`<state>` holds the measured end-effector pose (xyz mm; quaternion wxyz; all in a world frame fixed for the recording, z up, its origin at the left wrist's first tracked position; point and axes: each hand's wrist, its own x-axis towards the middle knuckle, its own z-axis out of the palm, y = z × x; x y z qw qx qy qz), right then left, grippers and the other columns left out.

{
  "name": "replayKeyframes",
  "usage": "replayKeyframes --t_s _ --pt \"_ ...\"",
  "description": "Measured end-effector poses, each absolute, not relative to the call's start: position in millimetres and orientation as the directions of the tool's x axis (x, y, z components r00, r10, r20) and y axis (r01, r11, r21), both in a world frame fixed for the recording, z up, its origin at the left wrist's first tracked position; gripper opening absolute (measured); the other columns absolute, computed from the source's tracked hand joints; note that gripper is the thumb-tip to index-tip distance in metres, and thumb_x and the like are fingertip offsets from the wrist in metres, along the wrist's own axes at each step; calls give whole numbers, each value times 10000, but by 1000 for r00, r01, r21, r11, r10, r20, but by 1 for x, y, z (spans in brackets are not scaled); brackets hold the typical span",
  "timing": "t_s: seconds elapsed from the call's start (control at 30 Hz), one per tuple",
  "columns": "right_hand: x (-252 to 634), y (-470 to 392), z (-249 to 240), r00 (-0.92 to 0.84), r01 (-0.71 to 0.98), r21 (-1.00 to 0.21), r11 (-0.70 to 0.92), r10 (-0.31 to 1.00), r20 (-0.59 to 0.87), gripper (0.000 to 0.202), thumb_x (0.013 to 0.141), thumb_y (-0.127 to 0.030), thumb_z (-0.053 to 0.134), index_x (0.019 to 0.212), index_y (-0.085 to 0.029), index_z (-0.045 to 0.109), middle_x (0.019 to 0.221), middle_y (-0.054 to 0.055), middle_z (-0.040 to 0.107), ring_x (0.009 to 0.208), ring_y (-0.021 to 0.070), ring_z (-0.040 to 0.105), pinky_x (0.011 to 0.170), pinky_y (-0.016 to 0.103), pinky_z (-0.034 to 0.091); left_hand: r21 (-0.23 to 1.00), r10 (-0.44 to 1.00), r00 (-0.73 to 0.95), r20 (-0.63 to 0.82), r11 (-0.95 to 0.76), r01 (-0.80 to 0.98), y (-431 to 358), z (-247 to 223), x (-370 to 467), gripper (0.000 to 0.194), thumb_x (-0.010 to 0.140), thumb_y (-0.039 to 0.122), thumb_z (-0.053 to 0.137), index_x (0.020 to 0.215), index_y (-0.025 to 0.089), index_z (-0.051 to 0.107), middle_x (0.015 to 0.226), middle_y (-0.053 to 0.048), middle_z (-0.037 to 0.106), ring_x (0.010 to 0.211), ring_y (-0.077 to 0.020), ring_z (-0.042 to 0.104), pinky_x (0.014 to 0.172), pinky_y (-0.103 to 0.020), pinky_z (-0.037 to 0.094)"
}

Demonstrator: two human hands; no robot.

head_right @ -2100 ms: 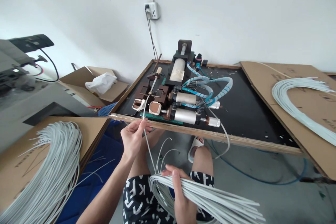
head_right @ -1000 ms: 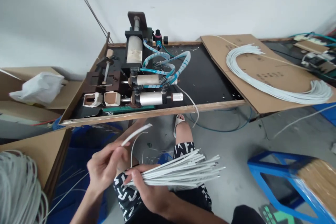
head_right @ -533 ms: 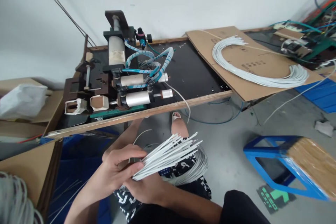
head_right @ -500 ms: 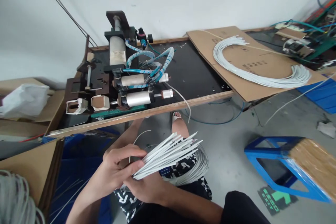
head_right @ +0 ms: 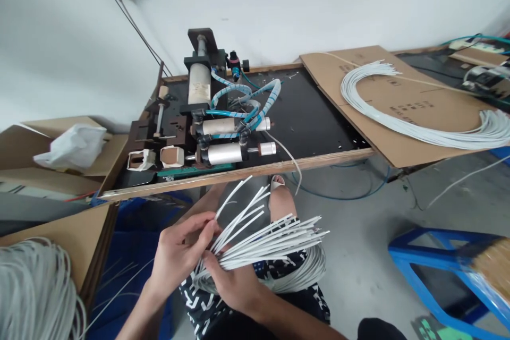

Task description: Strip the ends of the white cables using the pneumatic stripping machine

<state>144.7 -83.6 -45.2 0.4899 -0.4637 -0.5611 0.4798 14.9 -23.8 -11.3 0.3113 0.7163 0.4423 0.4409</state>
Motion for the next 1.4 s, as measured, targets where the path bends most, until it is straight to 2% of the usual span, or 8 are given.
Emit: replayKeyframes --t_s 0.13,0.2,0.27,0.4,0.57,0.87,1.07,1.4 --pt "144 -84 -51 -53 101 -992 81 996 76 245 971 -274 562 1166 -219 699 1198 79 746 1225 255 654 1163 398 427 764 877 179 446 -477 434 -27 -12 14 119 914 203 663 957 166 767 742 -2 793 605 -139 749 579 -148 575" --pt "144 -85 -53 -37 125 -989 78 997 74 247 965 -281 571 1162 -214 702 1196 80 751 1244 254 644 1190 400 395 781 886 168 432 -461 422 -29 -12 13 111 907 205 666 939 173 767 730 2 791 586 -139 745 540 -148 564" --pt "144 -87 -53 -32 138 -987 79 997 75 223 965 -288 569 1112 -221 723 1133 69 771 1185 248 680 1151 376 443 844 922 122 367 -385 374 -29 -13 11 97 900 216 678 928 183 765 687 14 776 554 -134 730 505 -151 555" --pt "145 -94 -52 18 66 -998 12 1000 14 254 1002 -361 552 927 -230 757 887 36 800 897 213 767 930 283 586 968 954 -194 227 -201 148 -15 -17 1 118 890 287 703 878 177 745 622 15 738 507 -133 690 515 -195 579" --pt "150 -101 -54 70 -15 -997 -77 995 -77 304 1007 -464 555 946 -238 750 928 42 796 911 218 754 904 275 580 985 875 -454 170 -166 49 14 -23 -19 184 820 330 752 785 151 727 602 -12 724 464 -137 649 476 -218 555" --pt "158 -98 -48 93 67 -996 -62 994 -55 331 1008 -486 547 915 -244 753 945 42 790 932 248 728 927 323 547 981 890 -414 189 -185 50 33 -21 -10 211 837 346 737 806 138 731 677 -50 757 505 -144 670 534 -234 559" --pt "162 -94 -46 143 27 -999 -42 989 -38 297 999 -478 581 902 -251 744 957 28 788 931 218 728 934 269 534 979 864 -467 190 -203 22 44 -18 -5 195 836 326 731 789 136 725 670 -42 756 475 -125 635 518 -225 541" --pt "160 -94 -46 174 -30 -996 -80 981 -84 357 972 -533 602 909 -217 756 933 58 793 937 252 733 899 311 570 979 872 -459 172 -204 -20 46 -23 -9 206 826 331 739 781 131 717 656 -46 751 486 -133 646 518 -227 537"
